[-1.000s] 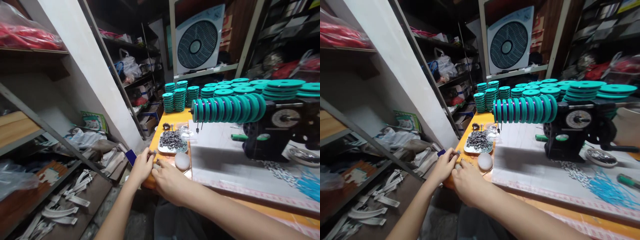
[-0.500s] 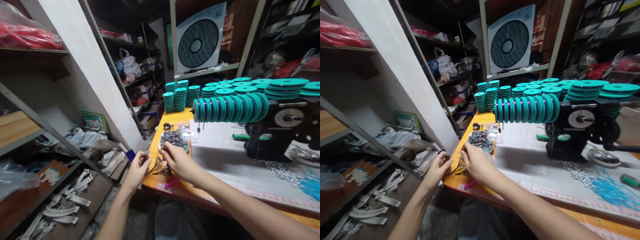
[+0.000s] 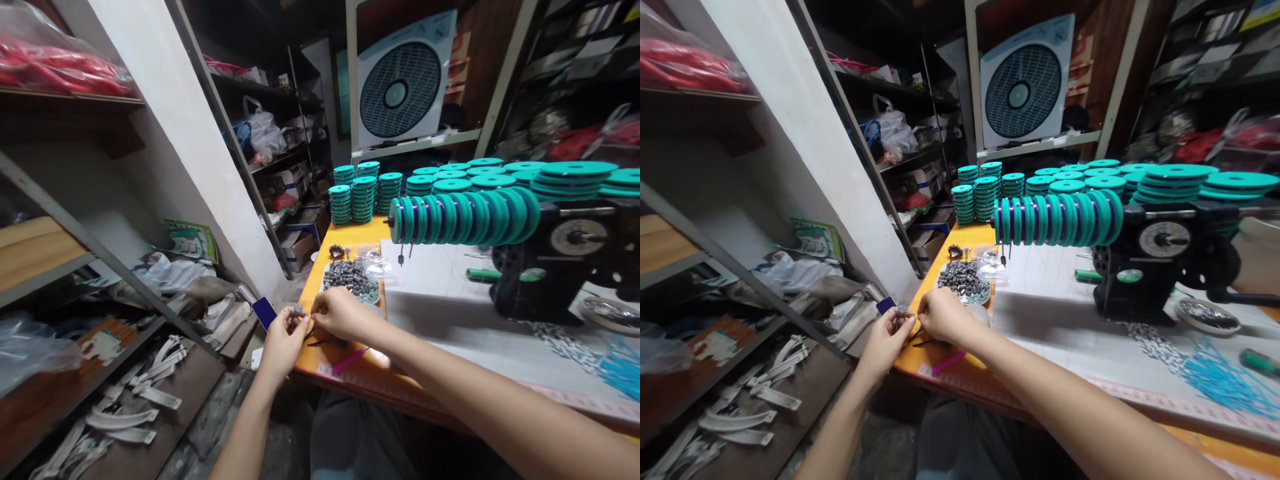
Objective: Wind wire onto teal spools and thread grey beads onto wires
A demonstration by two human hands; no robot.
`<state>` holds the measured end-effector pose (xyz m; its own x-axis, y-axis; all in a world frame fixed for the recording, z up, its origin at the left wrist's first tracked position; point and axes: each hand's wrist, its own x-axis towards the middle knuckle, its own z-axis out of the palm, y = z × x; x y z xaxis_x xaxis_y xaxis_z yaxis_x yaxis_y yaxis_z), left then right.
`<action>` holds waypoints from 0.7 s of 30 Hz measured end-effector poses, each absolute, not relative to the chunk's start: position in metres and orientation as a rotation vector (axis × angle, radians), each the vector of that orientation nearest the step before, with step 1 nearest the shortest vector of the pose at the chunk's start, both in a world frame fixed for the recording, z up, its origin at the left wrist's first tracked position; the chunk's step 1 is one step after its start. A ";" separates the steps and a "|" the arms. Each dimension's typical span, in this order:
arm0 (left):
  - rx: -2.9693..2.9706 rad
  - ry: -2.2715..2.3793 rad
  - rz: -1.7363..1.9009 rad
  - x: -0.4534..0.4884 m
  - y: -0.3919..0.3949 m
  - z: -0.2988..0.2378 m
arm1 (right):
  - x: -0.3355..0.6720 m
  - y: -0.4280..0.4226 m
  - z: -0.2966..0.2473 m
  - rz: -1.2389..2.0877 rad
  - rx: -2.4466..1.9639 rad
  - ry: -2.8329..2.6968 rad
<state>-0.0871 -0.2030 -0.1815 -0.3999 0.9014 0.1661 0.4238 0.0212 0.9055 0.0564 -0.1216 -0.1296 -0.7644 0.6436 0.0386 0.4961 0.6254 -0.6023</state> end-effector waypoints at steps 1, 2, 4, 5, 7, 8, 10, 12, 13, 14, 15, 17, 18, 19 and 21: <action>1.351 1.849 1.355 -0.087 -0.203 -0.181 | 0.055 -0.122 -0.131 0.840 -0.930 -2.604; 1.354 1.857 1.348 -0.087 -0.202 -0.182 | 0.055 -0.122 -0.132 0.828 -0.933 -2.608; 1.353 1.868 1.326 -0.087 -0.201 -0.182 | 0.055 -0.122 -0.134 0.804 -0.943 -2.616; 1.351 1.872 1.314 -0.087 -0.201 -0.183 | 0.055 -0.122 -0.135 0.791 -0.952 -2.621; 1.345 1.878 1.295 -0.086 -0.200 -0.184 | 0.056 -0.122 -0.137 0.763 -0.978 -2.629; 1.344 1.883 1.289 -0.086 -0.200 -0.184 | 0.056 -0.122 -0.138 0.749 -0.992 -2.631; 1.348 1.902 1.277 -0.085 -0.200 -0.185 | 0.057 -0.123 -0.140 0.724 -1.015 -2.633; 1.365 1.934 1.257 -0.083 -0.201 -0.185 | 0.058 -0.123 -0.140 0.704 -1.027 -2.635; 1.380 1.952 1.239 -0.082 -0.201 -0.184 | 0.060 -0.124 -0.140 0.696 -1.030 -2.638; 1.402 1.971 1.213 -0.081 -0.201 -0.183 | 0.061 -0.124 -0.140 0.690 -1.031 -2.641; 1.425 1.993 1.180 -0.080 -0.201 -0.181 | 0.062 -0.124 -0.139 0.685 -1.031 -2.646; 1.471 2.038 1.102 -0.078 -0.200 -0.178 | 0.065 -0.124 -0.139 0.680 -1.032 -2.654; 1.490 2.060 1.064 -0.077 -0.199 -0.176 | 0.067 -0.124 -0.138 0.680 -1.033 -2.656; 1.504 2.081 1.030 -0.076 -0.199 -0.175 | 0.068 -0.124 -0.138 0.681 -1.035 -2.659; 1.524 2.114 0.973 -0.074 -0.197 -0.171 | 0.069 -0.124 -0.138 0.684 -1.038 -2.662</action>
<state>-0.0745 -0.1974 -0.1713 -0.3549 0.9292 0.1032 0.6829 0.1823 0.7074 0.0692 -0.1237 -0.1379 -0.7324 0.6806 0.0200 0.5867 0.6456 -0.4889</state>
